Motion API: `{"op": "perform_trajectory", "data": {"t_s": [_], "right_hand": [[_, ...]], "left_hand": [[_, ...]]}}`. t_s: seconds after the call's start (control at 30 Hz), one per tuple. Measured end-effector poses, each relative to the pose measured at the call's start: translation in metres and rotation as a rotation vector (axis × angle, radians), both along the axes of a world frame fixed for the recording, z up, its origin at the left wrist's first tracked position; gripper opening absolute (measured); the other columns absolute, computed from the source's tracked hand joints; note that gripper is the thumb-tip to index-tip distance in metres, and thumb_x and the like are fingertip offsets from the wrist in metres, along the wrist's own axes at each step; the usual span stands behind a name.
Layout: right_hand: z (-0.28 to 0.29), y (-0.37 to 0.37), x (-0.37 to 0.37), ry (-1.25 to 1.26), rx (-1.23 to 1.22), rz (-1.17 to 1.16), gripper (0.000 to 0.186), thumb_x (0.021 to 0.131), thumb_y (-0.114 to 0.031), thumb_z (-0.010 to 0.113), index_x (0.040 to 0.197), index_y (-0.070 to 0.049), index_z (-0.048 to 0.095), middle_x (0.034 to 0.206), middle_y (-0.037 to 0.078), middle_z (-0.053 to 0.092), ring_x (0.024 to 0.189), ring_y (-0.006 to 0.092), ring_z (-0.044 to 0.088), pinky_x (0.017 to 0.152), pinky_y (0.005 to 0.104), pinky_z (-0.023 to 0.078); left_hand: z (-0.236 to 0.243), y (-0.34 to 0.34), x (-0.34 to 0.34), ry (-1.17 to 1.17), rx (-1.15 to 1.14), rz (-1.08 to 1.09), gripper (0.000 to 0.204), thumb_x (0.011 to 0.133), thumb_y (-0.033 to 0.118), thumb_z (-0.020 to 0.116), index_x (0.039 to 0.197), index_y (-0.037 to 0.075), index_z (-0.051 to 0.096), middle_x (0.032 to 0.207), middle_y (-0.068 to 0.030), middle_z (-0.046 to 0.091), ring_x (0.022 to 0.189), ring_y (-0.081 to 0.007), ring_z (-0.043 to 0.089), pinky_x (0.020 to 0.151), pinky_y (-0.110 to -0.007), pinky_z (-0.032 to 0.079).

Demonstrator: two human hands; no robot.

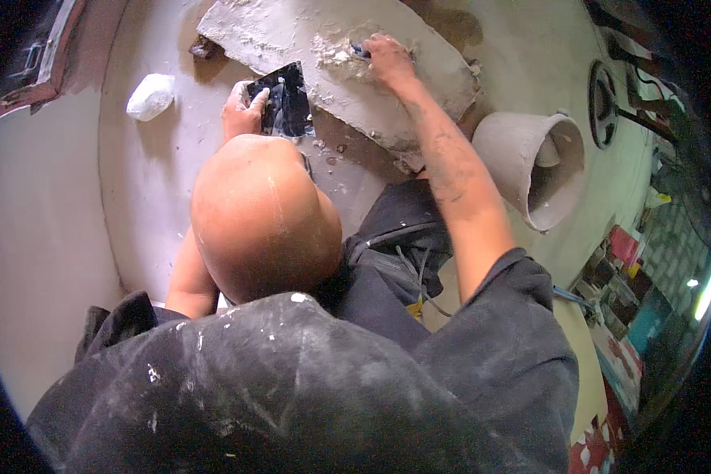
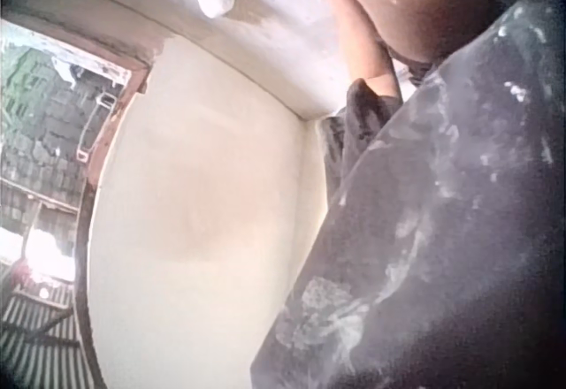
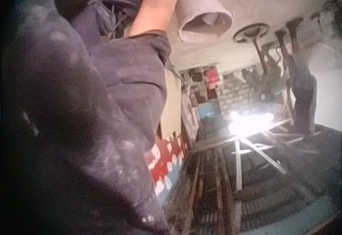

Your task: The recorder uses two spatulas to mix and apply plaster or joint compound to a surface.

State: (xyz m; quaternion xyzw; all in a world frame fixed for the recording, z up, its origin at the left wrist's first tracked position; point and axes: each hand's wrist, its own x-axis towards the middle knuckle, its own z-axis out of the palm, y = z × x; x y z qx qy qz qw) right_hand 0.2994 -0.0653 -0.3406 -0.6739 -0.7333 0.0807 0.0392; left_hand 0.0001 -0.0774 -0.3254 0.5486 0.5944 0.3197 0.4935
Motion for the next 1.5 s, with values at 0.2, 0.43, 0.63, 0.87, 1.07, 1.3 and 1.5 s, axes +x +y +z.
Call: {"op": "perform_trajectory", "data": {"t_s": [0.2, 0.43, 0.63, 0.87, 1.07, 1.3, 1.5], "right_hand": [[0.023, 0.029, 0.049, 0.183, -0.108, -0.148, 0.035, 0.066, -0.007, 0.054, 0.100, -0.012, 0.062, 0.099, 0.010, 0.060, 0.092, 0.0303, 0.057, 0.082, 0.0397, 0.046], [-0.009, 0.037, 0.008, -0.017, 0.008, -0.084, 0.032, 0.067, -0.007, 0.053, 0.098, -0.011, 0.063, 0.101, 0.010, 0.060, 0.095, 0.0308, 0.056, 0.083, 0.0400, 0.046], [0.005, 0.019, 0.029, 0.290, -0.047, -0.016, 0.024, 0.064, -0.006, 0.050, 0.085, -0.004, 0.062, 0.083, 0.016, 0.060, 0.081, 0.0345, 0.058, 0.072, 0.0381, 0.046], [0.034, 0.009, 0.099, 0.009, -0.179, -0.322, 0.029, 0.064, -0.009, 0.052, 0.091, -0.008, 0.063, 0.091, 0.018, 0.061, 0.088, 0.0356, 0.058, 0.078, 0.0413, 0.046], [-0.004, 0.005, 0.065, -0.148, -0.428, -0.247, 0.023, 0.069, -0.012, 0.052, 0.087, 0.001, 0.061, 0.088, 0.024, 0.060, 0.089, 0.0400, 0.057, 0.078, 0.0440, 0.047], [0.018, 0.023, 0.002, 0.222, -0.323, -0.219, 0.022, 0.065, -0.007, 0.054, 0.084, -0.001, 0.061, 0.082, 0.024, 0.061, 0.084, 0.0390, 0.058, 0.076, 0.0428, 0.047], [0.027, 0.064, 0.004, 0.144, -0.187, -0.257, 0.022, 0.066, -0.006, 0.052, 0.085, -0.005, 0.063, 0.082, 0.021, 0.061, 0.081, 0.0370, 0.058, 0.073, 0.0429, 0.046]], "left_hand": [[0.004, 0.011, 0.002, -0.033, 0.029, -0.005, 0.018, 0.080, 0.011, 0.062, 0.092, -0.001, 0.055, 0.077, -0.0112, 0.063, 0.068, -0.0142, 0.057, 0.062, -0.028, 0.045], [-0.005, 0.012, -0.003, -0.008, -0.017, -0.002, 0.018, 0.080, 0.011, 0.062, 0.091, -0.001, 0.055, 0.075, -0.0106, 0.062, 0.068, -0.0152, 0.057, 0.063, -0.028, 0.045], [-0.007, 0.022, 0.023, -0.061, 0.048, -0.039, 0.020, 0.079, 0.014, 0.062, 0.090, -0.002, 0.055, 0.077, -0.0183, 0.063, 0.070, -0.0262, 0.062, 0.064, -0.035, 0.046], [-0.007, 0.034, 0.012, -0.043, 0.075, -0.040, 0.021, 0.078, 0.014, 0.063, 0.091, -0.001, 0.056, 0.077, -0.0175, 0.063, 0.070, -0.0263, 0.063, 0.064, -0.034, 0.047], [-0.004, 0.033, -0.001, -0.076, -0.015, -0.052, 0.019, 0.083, 0.012, 0.059, 0.094, -0.003, 0.055, 0.079, -0.0077, 0.062, 0.072, -0.0098, 0.053, 0.066, -0.025, 0.045], [0.005, 0.040, 0.020, 0.061, 0.073, -0.061, 0.022, 0.081, 0.014, 0.061, 0.094, -0.002, 0.056, 0.078, -0.0123, 0.063, 0.069, -0.0148, 0.056, 0.065, -0.029, 0.046], [0.016, 0.044, 0.007, 0.008, 0.153, -0.065, 0.025, 0.078, 0.015, 0.061, 0.094, -0.003, 0.055, 0.081, -0.0226, 0.062, 0.077, -0.0340, 0.062, 0.068, -0.038, 0.048]]}}
